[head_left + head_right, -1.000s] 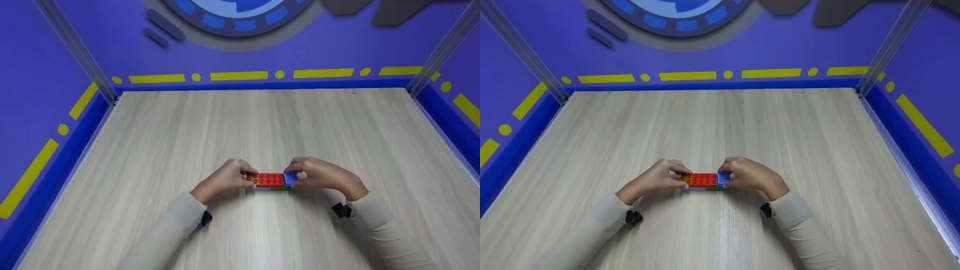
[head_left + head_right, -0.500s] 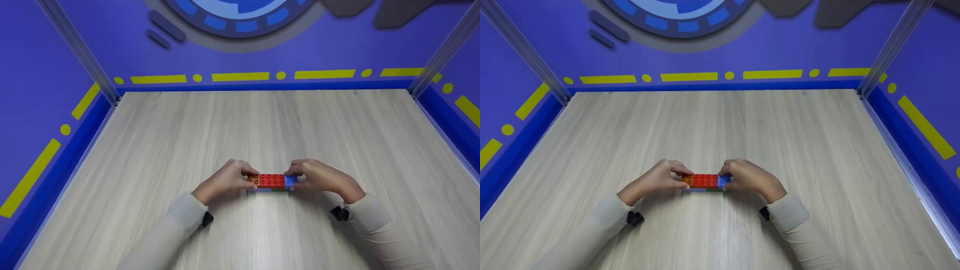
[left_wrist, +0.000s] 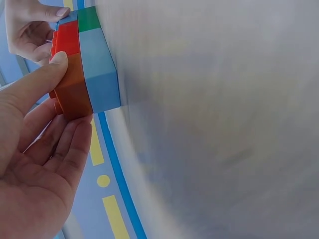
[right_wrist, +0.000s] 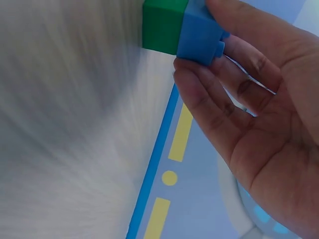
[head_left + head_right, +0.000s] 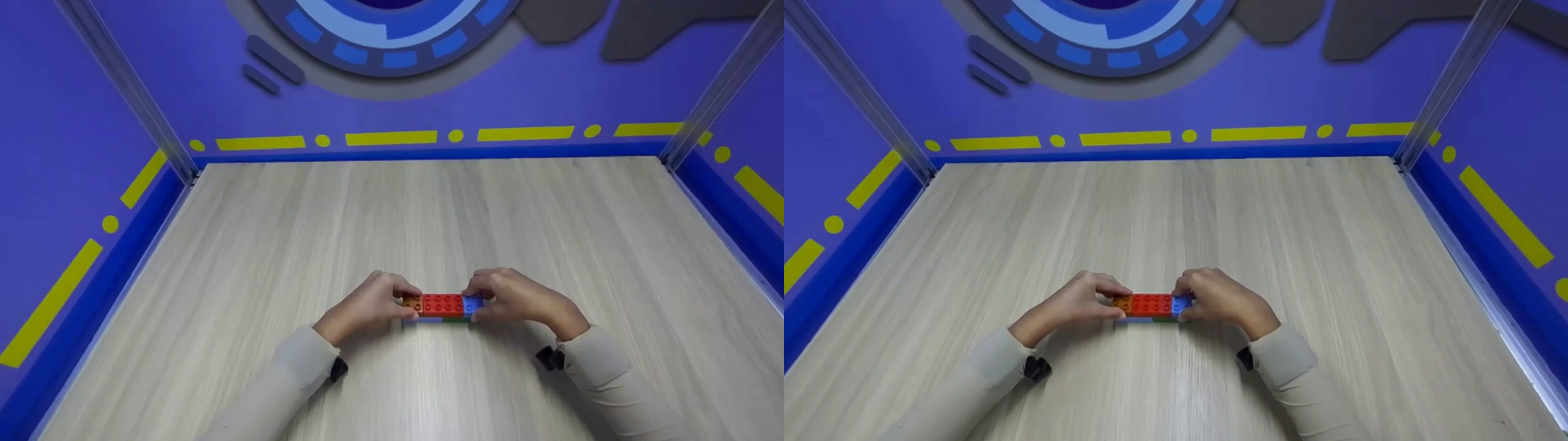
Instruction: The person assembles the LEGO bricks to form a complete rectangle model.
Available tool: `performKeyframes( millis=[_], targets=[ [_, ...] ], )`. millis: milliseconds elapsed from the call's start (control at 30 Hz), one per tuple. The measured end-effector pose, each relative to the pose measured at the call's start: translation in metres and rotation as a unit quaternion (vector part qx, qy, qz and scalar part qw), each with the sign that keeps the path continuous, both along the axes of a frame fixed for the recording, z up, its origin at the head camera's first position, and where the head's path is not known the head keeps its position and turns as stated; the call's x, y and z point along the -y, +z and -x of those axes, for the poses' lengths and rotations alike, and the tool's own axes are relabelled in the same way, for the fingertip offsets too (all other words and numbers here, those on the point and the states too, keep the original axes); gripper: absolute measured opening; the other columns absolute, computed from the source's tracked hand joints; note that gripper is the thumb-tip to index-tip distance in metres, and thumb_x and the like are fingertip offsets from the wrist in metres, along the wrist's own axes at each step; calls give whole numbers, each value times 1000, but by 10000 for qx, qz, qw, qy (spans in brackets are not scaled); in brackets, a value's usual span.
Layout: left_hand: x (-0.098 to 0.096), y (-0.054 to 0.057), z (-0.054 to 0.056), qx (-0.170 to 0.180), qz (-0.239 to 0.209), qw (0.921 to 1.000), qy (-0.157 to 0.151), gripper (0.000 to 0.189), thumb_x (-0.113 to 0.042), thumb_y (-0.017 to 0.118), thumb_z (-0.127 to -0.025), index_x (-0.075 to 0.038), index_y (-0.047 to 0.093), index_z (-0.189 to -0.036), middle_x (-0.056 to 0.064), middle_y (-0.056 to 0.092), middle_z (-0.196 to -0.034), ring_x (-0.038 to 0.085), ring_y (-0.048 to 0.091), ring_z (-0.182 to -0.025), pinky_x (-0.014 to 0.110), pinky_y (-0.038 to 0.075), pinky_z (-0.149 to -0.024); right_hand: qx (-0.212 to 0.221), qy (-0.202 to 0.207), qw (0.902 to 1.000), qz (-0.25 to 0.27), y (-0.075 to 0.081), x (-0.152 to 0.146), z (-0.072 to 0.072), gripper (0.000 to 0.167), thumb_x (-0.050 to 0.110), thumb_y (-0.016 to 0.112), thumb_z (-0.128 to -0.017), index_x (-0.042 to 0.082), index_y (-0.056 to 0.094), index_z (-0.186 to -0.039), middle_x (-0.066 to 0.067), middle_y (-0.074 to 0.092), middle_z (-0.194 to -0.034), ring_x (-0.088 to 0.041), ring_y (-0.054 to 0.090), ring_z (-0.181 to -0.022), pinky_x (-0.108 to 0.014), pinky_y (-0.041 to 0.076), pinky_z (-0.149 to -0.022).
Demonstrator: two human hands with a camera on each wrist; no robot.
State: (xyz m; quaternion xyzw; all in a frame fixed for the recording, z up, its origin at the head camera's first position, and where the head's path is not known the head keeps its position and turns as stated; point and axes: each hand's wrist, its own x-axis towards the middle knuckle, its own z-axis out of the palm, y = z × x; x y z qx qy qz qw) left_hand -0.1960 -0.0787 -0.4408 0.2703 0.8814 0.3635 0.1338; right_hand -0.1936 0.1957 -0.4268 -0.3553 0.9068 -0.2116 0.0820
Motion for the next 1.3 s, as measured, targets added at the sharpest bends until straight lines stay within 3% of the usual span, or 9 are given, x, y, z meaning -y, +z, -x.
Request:
performKeyframes(
  millis=[367,633,900,1300],
  targets=[
    [4,2,-2,159,129,9997,-126,35,-12,77,-80,-12,72,-115,3,71,-113,11,61,-99,30,52,-88,304,-45,9995,113,-5,-5,-5,29,17,76,-82,9,70,-109,2,63,-97,-12,58,-86,-32,53,-75],
    [8,1,6,11,-308,9992,-238,30,-8,76,-80,-6,72,-110,7,71,-106,17,66,-96,30,55,-84,316,-114,9991,241,-3,-9,2,31,21,71,-86,11,69,-115,3,64,-100,-13,59,-88,-33,54,-80],
    [7,4,21,148,-650,9978,32,29,-14,73,-84,-6,72,-112,7,71,-110,18,63,-97,36,52,-90,502,-55,9962,706,-1,-18,18,33,24,69,-89,7,68,-118,-3,66,-107,-19,65,-97,-38,55,-86],
    [-1,-3,38,313,-588,9966,489,33,-22,69,-89,-9,69,-119,7,68,-117,19,60,-102,35,50,-94,706,-412,9930,852,-6,-27,36,35,25,64,-92,5,66,-121,-8,66,-116,-21,60,-102,-39,53,-90]
  ],
)
